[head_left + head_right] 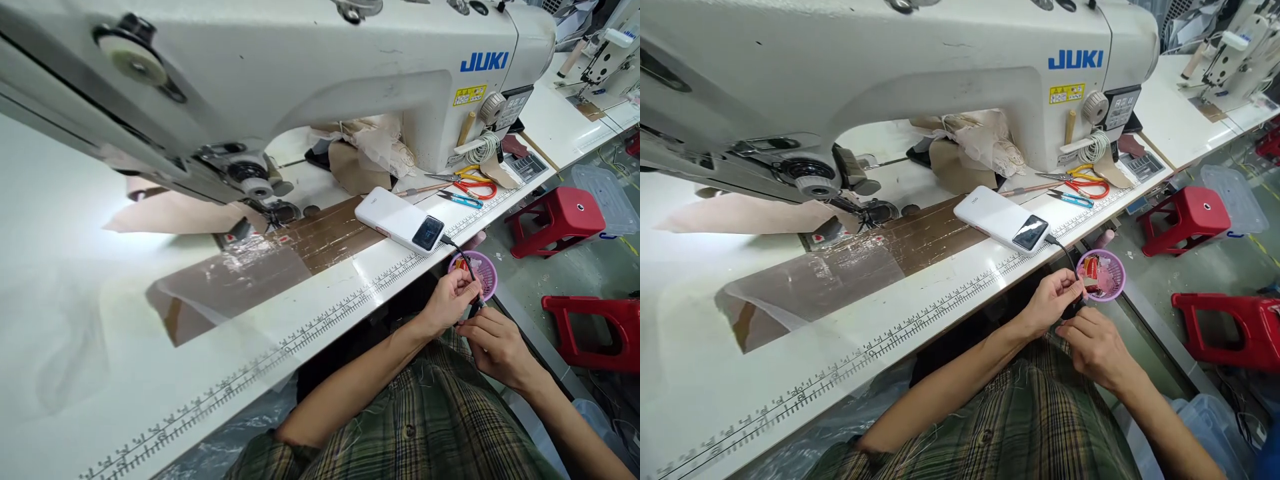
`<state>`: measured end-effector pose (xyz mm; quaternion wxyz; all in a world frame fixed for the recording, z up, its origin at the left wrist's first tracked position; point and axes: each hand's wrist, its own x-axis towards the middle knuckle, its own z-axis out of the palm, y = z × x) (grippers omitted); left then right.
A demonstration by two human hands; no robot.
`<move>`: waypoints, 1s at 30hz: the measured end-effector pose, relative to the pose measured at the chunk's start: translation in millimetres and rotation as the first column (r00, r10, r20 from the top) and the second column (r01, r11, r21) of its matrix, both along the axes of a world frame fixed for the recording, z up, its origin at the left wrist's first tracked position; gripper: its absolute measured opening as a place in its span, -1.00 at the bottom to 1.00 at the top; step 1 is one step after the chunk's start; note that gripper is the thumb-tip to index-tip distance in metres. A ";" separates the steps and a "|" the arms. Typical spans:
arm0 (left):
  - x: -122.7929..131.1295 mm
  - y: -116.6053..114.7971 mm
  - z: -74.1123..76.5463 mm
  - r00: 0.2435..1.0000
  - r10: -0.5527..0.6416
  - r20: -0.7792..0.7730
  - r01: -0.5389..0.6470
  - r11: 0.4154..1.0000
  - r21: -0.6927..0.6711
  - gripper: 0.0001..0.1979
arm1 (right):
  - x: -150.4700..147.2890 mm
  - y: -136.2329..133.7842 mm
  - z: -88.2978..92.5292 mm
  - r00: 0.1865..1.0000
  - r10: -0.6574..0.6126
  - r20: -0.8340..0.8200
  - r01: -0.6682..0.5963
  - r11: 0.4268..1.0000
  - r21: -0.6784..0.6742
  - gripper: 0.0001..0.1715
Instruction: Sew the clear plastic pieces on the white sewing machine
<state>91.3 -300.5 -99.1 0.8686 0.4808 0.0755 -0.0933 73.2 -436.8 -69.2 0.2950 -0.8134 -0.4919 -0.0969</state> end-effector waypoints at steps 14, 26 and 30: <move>1.9 17.4 10.7 0.976 -0.218 0.000 0.214 0.957 -0.195 -0.51 | 1.9 -2.9 -9.1 0.899 -0.407 0.164 0.374 0.906 0.200 -0.70; -2.0 16.3 12.6 0.962 -0.263 -0.075 0.237 0.938 -0.255 -0.56 | -7.1 -15.4 -32.9 0.917 -0.371 0.146 0.312 0.895 0.318 -0.67; -2.3 18.5 13.4 0.952 -0.279 -0.125 0.239 0.934 -0.265 -0.59 | -6.3 -14.6 -35.6 0.922 -0.361 0.143 0.302 0.898 0.318 -0.61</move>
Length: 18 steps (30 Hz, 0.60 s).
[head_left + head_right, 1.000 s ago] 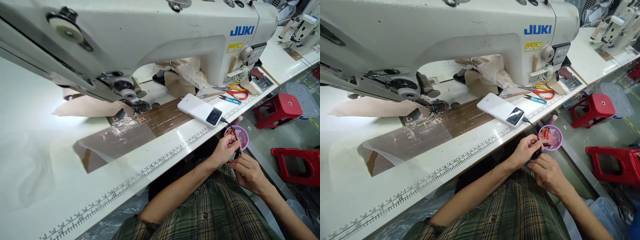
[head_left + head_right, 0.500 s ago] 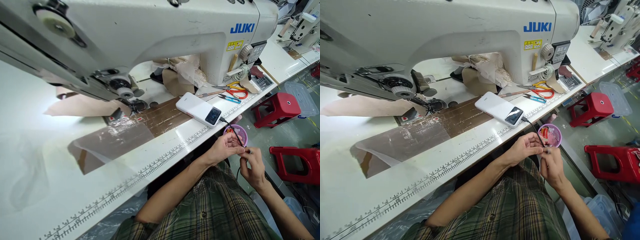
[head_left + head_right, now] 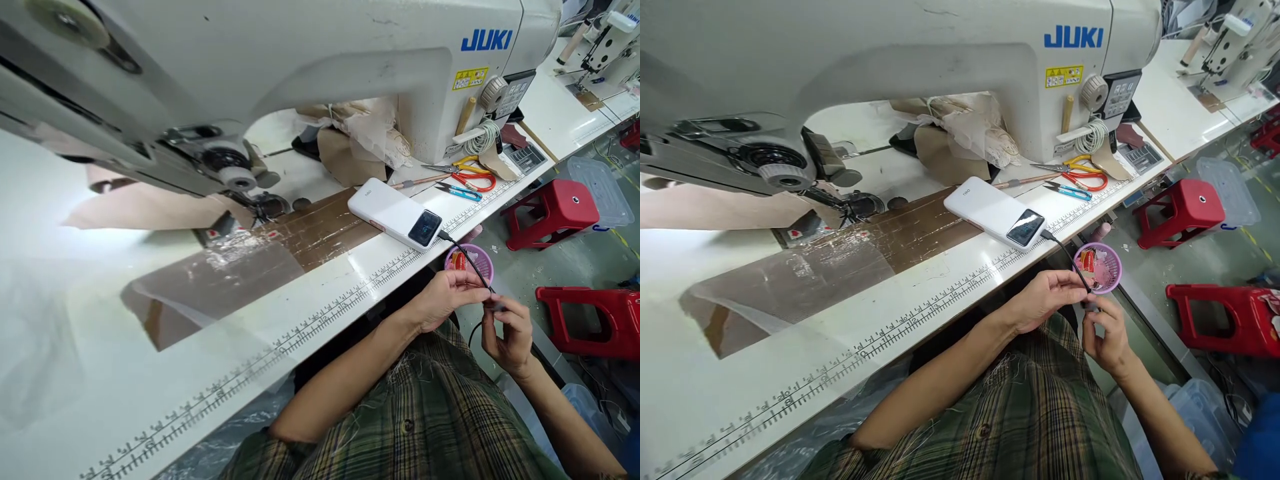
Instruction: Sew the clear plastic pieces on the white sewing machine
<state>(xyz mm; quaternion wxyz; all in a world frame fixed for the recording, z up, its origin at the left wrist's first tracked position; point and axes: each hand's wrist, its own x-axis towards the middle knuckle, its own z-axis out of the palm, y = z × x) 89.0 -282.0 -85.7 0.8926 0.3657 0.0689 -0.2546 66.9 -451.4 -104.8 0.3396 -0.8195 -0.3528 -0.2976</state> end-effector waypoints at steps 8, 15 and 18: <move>-2.7 -1.1 0.3 0.997 -0.017 0.074 0.012 0.997 0.072 -0.57 | -0.8 6.0 9.6 0.992 -0.124 0.017 0.124 0.992 -0.001 -0.67; -1.5 -2.8 -18.2 0.948 0.045 0.314 -0.106 0.978 0.180 -0.69 | 1.4 10.2 19.5 0.973 -0.145 -0.177 0.131 0.987 -0.089 -0.80; -0.1 -1.1 -23.4 0.860 0.096 0.502 -0.260 0.928 0.267 -0.81 | -1.8 15.4 24.0 0.898 -0.201 -0.392 0.220 0.976 0.003 -0.86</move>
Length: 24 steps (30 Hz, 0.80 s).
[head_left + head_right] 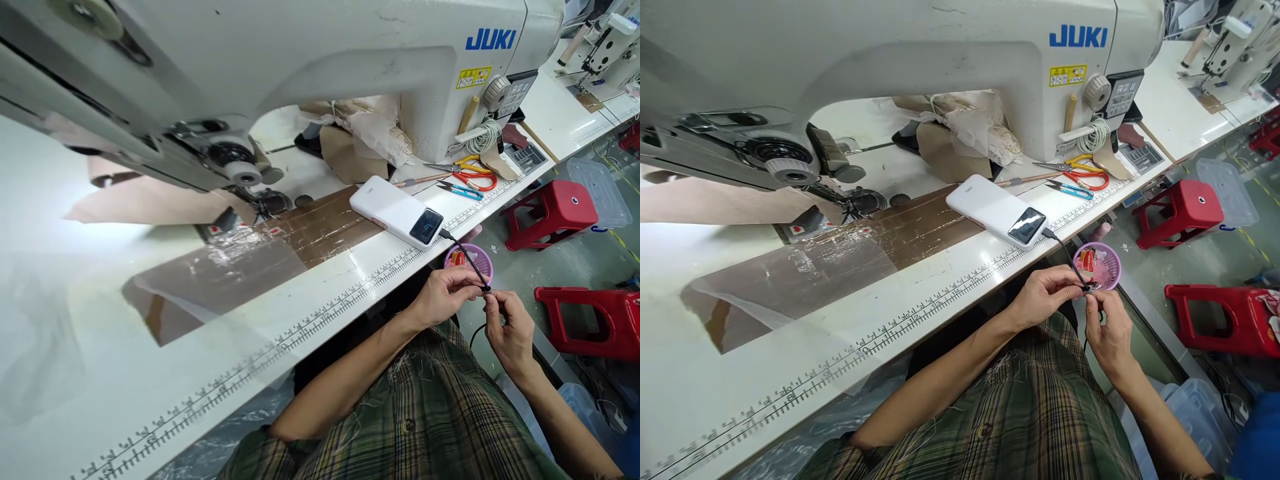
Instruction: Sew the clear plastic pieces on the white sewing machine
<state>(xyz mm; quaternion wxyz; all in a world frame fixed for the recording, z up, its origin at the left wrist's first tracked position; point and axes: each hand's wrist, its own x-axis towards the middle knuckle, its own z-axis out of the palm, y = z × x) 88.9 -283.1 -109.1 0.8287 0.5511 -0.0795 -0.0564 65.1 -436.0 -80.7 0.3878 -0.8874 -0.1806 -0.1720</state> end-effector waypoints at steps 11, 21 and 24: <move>32.8 -16.5 -15.0 0.972 -0.175 0.158 0.183 0.982 -0.037 -0.80 | 11.7 13.8 30.2 0.169 0.635 -0.754 0.504 0.602 0.620 -0.53; 12.3 2.9 -17.5 0.956 0.111 -0.270 -0.082 0.990 0.116 -0.76 | -2.6 20.3 -0.5 0.789 0.083 -0.608 0.241 0.869 0.432 -0.59; -4.2 9.8 -5.0 0.942 0.124 -0.311 -0.104 0.991 0.080 -0.72 | -2.2 17.2 -8.4 0.964 0.017 -0.264 0.033 0.983 0.183 -0.72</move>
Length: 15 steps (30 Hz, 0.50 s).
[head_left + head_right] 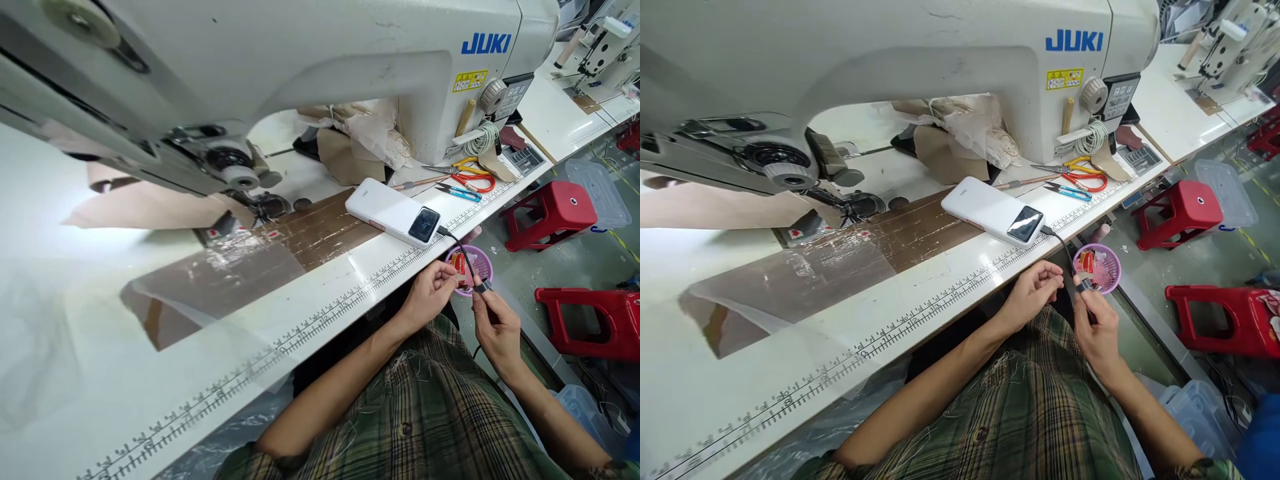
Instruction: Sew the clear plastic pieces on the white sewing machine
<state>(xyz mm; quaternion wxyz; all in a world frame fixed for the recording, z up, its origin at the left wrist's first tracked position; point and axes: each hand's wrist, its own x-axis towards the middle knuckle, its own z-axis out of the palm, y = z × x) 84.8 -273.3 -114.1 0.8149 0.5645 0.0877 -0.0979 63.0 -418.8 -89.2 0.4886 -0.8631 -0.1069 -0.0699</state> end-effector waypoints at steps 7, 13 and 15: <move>-4.6 -0.3 16.1 0.982 -0.166 0.086 0.170 0.985 -0.030 -0.55 | 3.1 -8.5 -7.7 0.906 0.238 0.351 -0.067 0.898 -0.435 -0.68; -1.1 1.4 9.9 0.961 -0.241 0.135 0.261 0.952 -0.160 -0.52 | 2.8 -6.3 1.6 0.860 0.244 0.449 -0.073 0.929 -0.364 -0.71; -3.7 -1.5 9.1 0.969 -0.206 0.135 0.227 0.960 -0.162 -0.54 | 1.3 -6.2 1.4 0.877 0.162 0.453 -0.016 0.951 -0.308 -0.75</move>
